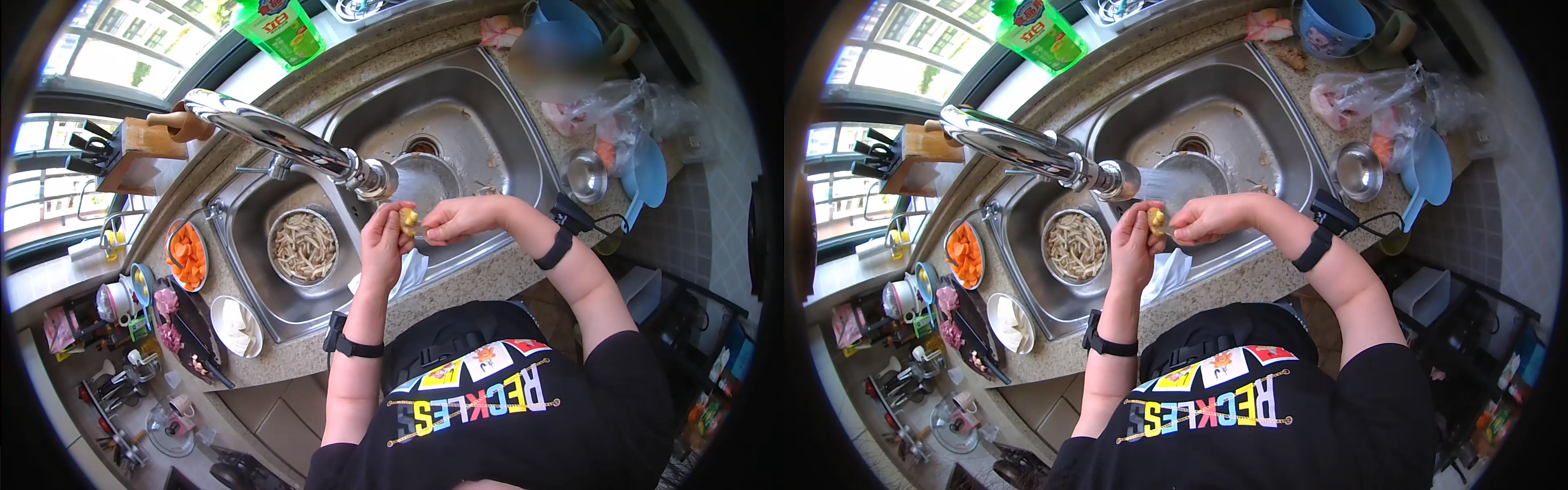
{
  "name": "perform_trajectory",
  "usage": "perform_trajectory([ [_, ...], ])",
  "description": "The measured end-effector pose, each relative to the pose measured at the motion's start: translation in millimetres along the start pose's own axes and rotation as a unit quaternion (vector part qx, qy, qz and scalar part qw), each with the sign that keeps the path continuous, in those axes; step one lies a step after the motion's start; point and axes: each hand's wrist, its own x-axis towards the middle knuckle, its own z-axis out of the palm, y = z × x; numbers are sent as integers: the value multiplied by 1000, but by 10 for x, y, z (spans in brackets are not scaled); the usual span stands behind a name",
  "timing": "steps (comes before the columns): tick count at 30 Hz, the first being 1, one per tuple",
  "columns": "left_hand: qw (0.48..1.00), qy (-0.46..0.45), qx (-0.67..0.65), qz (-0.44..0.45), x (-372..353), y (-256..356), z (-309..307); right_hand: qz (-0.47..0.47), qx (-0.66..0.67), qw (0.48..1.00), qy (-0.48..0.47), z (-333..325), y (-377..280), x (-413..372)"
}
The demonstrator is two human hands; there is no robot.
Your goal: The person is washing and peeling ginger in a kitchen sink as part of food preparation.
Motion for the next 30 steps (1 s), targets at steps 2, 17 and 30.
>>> perform_trajectory([
  [2,999,6,-32,9,-9,36,-34,23,78,996,-40,46,-12,-7],
  [17,990,59,-114,-51,-40,-47,66,-190,-446,763,427,419,40,100],
  [30,988,100,-115,1,-66,-166,2,-112,-416,781,453,376,87,127],
])
